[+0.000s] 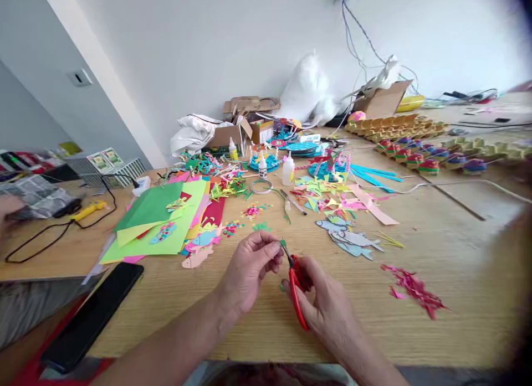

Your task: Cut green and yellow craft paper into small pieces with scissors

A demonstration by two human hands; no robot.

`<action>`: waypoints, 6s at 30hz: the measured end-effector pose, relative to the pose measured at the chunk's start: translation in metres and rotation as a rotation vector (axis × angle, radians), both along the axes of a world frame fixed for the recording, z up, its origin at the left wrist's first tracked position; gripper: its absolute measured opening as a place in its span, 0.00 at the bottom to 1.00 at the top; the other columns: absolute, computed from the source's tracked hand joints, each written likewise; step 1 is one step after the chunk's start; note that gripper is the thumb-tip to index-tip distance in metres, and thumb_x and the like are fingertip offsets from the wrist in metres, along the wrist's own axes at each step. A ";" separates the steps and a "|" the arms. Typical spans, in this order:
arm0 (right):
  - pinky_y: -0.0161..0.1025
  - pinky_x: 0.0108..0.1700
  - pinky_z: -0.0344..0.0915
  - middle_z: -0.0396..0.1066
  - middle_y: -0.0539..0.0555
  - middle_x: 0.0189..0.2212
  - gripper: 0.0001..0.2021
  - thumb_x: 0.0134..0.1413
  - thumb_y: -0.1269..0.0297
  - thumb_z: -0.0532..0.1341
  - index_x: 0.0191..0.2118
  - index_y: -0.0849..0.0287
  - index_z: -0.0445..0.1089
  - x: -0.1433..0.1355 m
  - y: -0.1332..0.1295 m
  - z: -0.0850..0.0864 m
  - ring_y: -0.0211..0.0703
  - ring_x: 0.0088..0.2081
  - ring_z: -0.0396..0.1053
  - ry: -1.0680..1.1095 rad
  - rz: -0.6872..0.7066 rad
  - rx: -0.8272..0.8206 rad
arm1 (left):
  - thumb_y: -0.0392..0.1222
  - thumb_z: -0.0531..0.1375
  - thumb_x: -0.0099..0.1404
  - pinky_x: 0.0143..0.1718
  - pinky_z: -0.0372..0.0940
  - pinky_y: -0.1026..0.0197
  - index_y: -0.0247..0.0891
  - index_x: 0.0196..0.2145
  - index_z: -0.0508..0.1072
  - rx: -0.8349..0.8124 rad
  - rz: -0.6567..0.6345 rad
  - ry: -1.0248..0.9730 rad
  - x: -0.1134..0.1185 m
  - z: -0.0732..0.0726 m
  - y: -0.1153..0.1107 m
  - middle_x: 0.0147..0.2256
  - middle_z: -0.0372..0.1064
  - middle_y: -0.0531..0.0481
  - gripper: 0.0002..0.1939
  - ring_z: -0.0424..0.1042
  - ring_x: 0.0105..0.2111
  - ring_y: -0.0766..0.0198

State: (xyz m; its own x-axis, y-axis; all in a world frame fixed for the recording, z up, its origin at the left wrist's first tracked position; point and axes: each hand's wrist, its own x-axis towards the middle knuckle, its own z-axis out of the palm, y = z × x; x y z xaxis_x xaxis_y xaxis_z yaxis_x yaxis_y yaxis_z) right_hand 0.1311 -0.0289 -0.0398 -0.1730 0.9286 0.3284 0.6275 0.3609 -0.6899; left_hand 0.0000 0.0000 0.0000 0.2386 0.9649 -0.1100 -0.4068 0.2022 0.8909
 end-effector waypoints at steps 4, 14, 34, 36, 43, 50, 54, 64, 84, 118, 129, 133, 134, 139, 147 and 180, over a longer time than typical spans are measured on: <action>0.32 0.24 0.57 0.62 0.48 0.20 0.06 0.52 0.62 0.52 0.33 0.59 0.58 0.001 -0.001 -0.001 0.38 0.21 0.62 0.021 -0.016 0.003 | 0.37 0.60 0.53 0.25 0.55 0.67 0.35 0.26 0.66 0.004 -0.020 -0.021 0.000 -0.004 -0.002 0.21 0.64 0.55 0.05 0.62 0.22 0.72; 0.31 0.21 0.54 0.61 0.47 0.17 0.07 0.53 0.61 0.51 0.29 0.57 0.58 0.004 -0.004 -0.003 0.36 0.19 0.60 -0.031 -0.030 -0.045 | 0.36 0.59 0.53 0.23 0.54 0.68 0.34 0.27 0.66 0.039 -0.025 0.105 -0.003 -0.002 0.000 0.21 0.62 0.55 0.04 0.61 0.22 0.72; 0.30 0.20 0.51 0.58 0.45 0.15 0.10 0.54 0.58 0.50 0.26 0.57 0.59 0.007 -0.010 -0.002 0.35 0.17 0.56 -0.069 -0.013 -0.085 | 0.39 0.60 0.51 0.24 0.57 0.68 0.34 0.27 0.67 0.025 -0.020 0.226 -0.010 -0.002 0.000 0.20 0.63 0.54 0.07 0.62 0.22 0.72; 0.30 0.20 0.51 0.58 0.45 0.15 0.11 0.54 0.58 0.49 0.26 0.57 0.59 0.007 -0.011 -0.003 0.35 0.17 0.57 -0.077 -0.008 -0.087 | 0.39 0.60 0.51 0.24 0.57 0.68 0.34 0.27 0.67 0.028 -0.023 0.229 -0.011 -0.002 0.000 0.20 0.63 0.54 0.07 0.62 0.22 0.72; 0.30 0.20 0.51 0.57 0.45 0.14 0.12 0.55 0.58 0.49 0.25 0.57 0.58 0.007 -0.010 -0.003 0.34 0.16 0.57 -0.114 0.010 -0.073 | 0.39 0.60 0.52 0.24 0.57 0.68 0.33 0.26 0.67 0.038 -0.027 0.251 -0.014 -0.003 0.000 0.20 0.62 0.54 0.07 0.62 0.22 0.72; 0.30 0.19 0.51 0.59 0.45 0.14 0.12 0.54 0.60 0.49 0.24 0.57 0.58 0.011 -0.014 -0.002 0.33 0.16 0.56 -0.106 0.044 -0.080 | 0.41 0.59 0.53 0.28 0.61 0.65 0.33 0.26 0.66 0.047 -0.071 0.280 -0.017 -0.001 0.002 0.22 0.67 0.52 0.08 0.67 0.24 0.69; 0.30 0.19 0.52 0.57 0.45 0.14 0.12 0.54 0.59 0.50 0.22 0.57 0.58 0.013 -0.012 0.007 0.33 0.17 0.54 0.025 0.070 -0.162 | 0.40 0.60 0.51 0.27 0.61 0.64 0.33 0.25 0.65 0.061 -0.104 0.356 -0.018 0.002 0.003 0.23 0.67 0.52 0.08 0.67 0.23 0.68; 0.32 0.27 0.61 0.67 0.50 0.27 0.05 0.46 0.67 0.57 0.32 0.59 0.60 0.007 0.014 0.023 0.35 0.25 0.63 0.321 0.022 -0.126 | 0.36 0.59 0.48 0.26 0.57 0.65 0.34 0.24 0.66 0.104 -0.227 0.434 -0.012 -0.001 0.003 0.21 0.61 0.55 0.04 0.61 0.22 0.71; 0.31 0.23 0.57 0.59 0.46 0.18 0.08 0.51 0.60 0.51 0.26 0.57 0.58 0.009 -0.002 0.019 0.35 0.21 0.58 0.134 0.076 -0.104 | 0.40 0.59 0.52 0.26 0.58 0.66 0.34 0.25 0.66 0.167 -0.105 0.373 -0.018 0.008 0.005 0.21 0.63 0.54 0.06 0.61 0.22 0.71; 0.29 0.19 0.49 0.53 0.43 0.14 0.12 0.53 0.59 0.50 0.22 0.57 0.57 0.010 -0.009 0.007 0.32 0.17 0.51 -0.012 0.048 -0.133 | 0.39 0.58 0.53 0.27 0.58 0.66 0.34 0.25 0.66 0.170 -0.178 0.410 -0.019 0.008 0.002 0.21 0.60 0.54 0.06 0.60 0.23 0.71; 0.30 0.19 0.49 0.53 0.43 0.14 0.13 0.54 0.58 0.49 0.22 0.57 0.57 0.012 -0.012 0.005 0.33 0.17 0.51 -0.047 0.058 -0.164 | 0.39 0.58 0.53 0.27 0.58 0.67 0.34 0.26 0.65 0.162 -0.166 0.417 -0.022 0.005 0.002 0.22 0.60 0.55 0.06 0.61 0.23 0.72; 0.30 0.19 0.48 0.52 0.43 0.14 0.13 0.53 0.58 0.49 0.22 0.57 0.58 0.013 -0.013 0.004 0.33 0.17 0.50 -0.031 0.074 -0.189 | 0.39 0.58 0.53 0.26 0.58 0.67 0.34 0.26 0.65 0.154 -0.152 0.418 -0.022 0.005 0.003 0.21 0.60 0.56 0.06 0.61 0.23 0.72; 0.30 0.19 0.48 0.51 0.43 0.14 0.13 0.53 0.58 0.49 0.22 0.57 0.58 0.013 -0.013 0.004 0.33 0.17 0.50 -0.023 0.077 -0.197 | 0.39 0.58 0.53 0.26 0.58 0.67 0.34 0.26 0.65 0.153 -0.147 0.422 -0.022 0.005 0.003 0.21 0.60 0.55 0.06 0.61 0.22 0.72; 0.31 0.20 0.51 0.53 0.44 0.15 0.12 0.51 0.57 0.52 0.22 0.57 0.58 0.016 -0.010 0.008 0.34 0.18 0.53 0.082 0.098 -0.279 | 0.40 0.57 0.52 0.25 0.57 0.67 0.33 0.25 0.65 0.208 -0.169 0.505 -0.025 0.005 0.007 0.21 0.59 0.55 0.06 0.60 0.22 0.72; 0.34 0.28 0.62 0.65 0.49 0.26 0.06 0.44 0.67 0.58 0.31 0.57 0.61 0.010 0.008 0.021 0.37 0.26 0.64 0.439 0.097 -0.263 | 0.37 0.54 0.54 0.24 0.53 0.67 0.34 0.25 0.65 0.337 -0.305 0.681 -0.024 0.000 0.007 0.21 0.56 0.56 0.03 0.56 0.22 0.72; 0.34 0.29 0.60 0.62 0.47 0.24 0.05 0.44 0.72 0.56 0.29 0.57 0.58 0.004 0.018 0.019 0.36 0.26 0.62 0.451 0.047 -0.205 | 0.36 0.54 0.54 0.30 0.57 0.66 0.35 0.28 0.67 0.414 -0.307 0.789 -0.016 -0.012 0.010 0.26 0.62 0.53 0.03 0.61 0.28 0.68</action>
State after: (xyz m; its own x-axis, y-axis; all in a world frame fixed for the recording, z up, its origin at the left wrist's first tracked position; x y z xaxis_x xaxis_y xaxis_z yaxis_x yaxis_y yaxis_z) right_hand 0.1355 -0.0107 -0.0207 -0.0995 0.9765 0.1913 0.2365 0.2100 -0.9487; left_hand -0.0164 0.0098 -0.0123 0.4917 0.8707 -0.0103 0.3633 -0.1944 0.9112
